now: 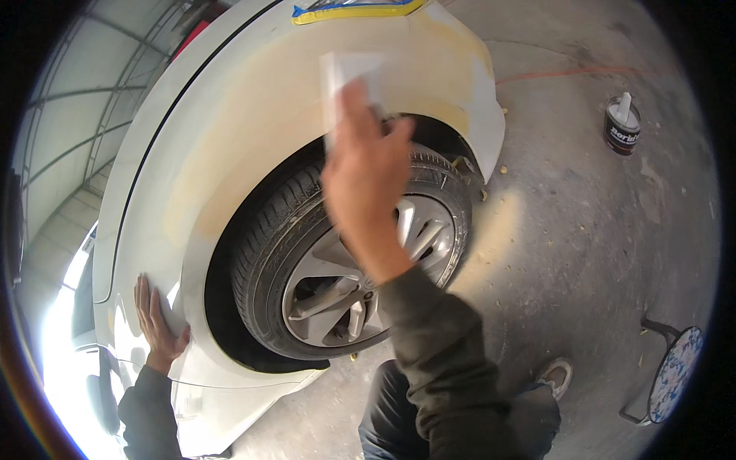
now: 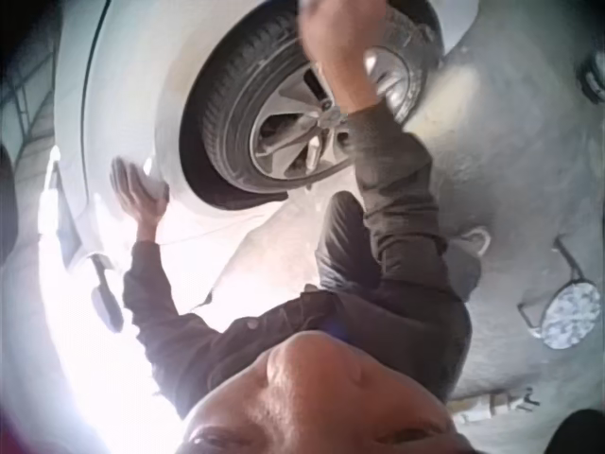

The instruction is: The person sands the front fender of a white car using a sanding block. They repeatedly rub the surface and periodically touch the panel with their hand to check smoothness.

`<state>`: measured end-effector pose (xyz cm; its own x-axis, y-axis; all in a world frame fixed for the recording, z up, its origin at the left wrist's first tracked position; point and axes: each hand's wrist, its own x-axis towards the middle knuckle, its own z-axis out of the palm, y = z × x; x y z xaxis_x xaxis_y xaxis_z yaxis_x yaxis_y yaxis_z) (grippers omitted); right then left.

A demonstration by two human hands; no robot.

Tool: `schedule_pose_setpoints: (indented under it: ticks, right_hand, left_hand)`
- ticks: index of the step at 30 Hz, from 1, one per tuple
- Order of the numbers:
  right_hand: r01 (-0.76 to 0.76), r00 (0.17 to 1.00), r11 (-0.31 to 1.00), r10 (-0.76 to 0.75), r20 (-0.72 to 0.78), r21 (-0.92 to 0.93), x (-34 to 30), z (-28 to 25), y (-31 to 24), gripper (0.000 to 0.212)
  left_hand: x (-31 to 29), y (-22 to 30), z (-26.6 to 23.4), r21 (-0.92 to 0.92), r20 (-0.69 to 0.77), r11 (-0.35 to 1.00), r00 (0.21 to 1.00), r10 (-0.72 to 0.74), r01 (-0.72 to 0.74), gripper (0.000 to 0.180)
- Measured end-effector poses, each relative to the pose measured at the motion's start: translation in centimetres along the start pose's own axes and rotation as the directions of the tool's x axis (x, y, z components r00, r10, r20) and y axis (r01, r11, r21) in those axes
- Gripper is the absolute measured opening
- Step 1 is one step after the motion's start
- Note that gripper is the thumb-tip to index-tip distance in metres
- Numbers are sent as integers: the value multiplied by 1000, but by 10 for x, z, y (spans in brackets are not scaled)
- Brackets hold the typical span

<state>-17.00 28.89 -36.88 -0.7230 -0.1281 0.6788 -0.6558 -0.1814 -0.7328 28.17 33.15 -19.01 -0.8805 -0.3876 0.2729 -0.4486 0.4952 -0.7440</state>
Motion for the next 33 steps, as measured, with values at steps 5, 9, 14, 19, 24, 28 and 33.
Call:
schedule_pose_setpoints:
  ticks: [5, 9, 14, 19, 24, 28, 33]
  right_hand:
    - [231, 967, 939, -251, 50, 254, -54, -1, -67, 50]
    - [158, 985, 978, -165, 40, 139, -17, 3, 0, 51]
    - [-1, 999, 997, -2, 39, 75, -28, 4, -26, 57]
    - [247, 966, 937, -260, 19, 249, -58, 5, -60, 52]
    - [121, 985, 991, -113, -128, 52, -6, 10, 80, 56]
    - [-99, 993, 991, 92, 75, 88, -45, 5, -21, 53]
    - [196, 971, 943, -226, 85, 268, -70, -3, -61, 54]
  left_hand:
    - [-9, -1, 2, 2, 6, 1000, 1000, -13, 13, 86]
    - [-13, -6, -4, 24, 17, 1000, 1000, -6, 6, 87]
    - [-15, -5, -2, 22, 11, 1000, 1000, -12, 11, 87]
    - [-18, -6, 1, 9, 27, 1000, 1000, -13, 13, 86]
    - [-4, -3, 4, 21, -19, 1000, 1000, 5, -5, 86]
    - [-13, -5, -1, 30, 18, 999, 1000, -21, 21, 86]
    - [-9, -2, 6, 21, 22, 999, 999, -28, 27, 86]
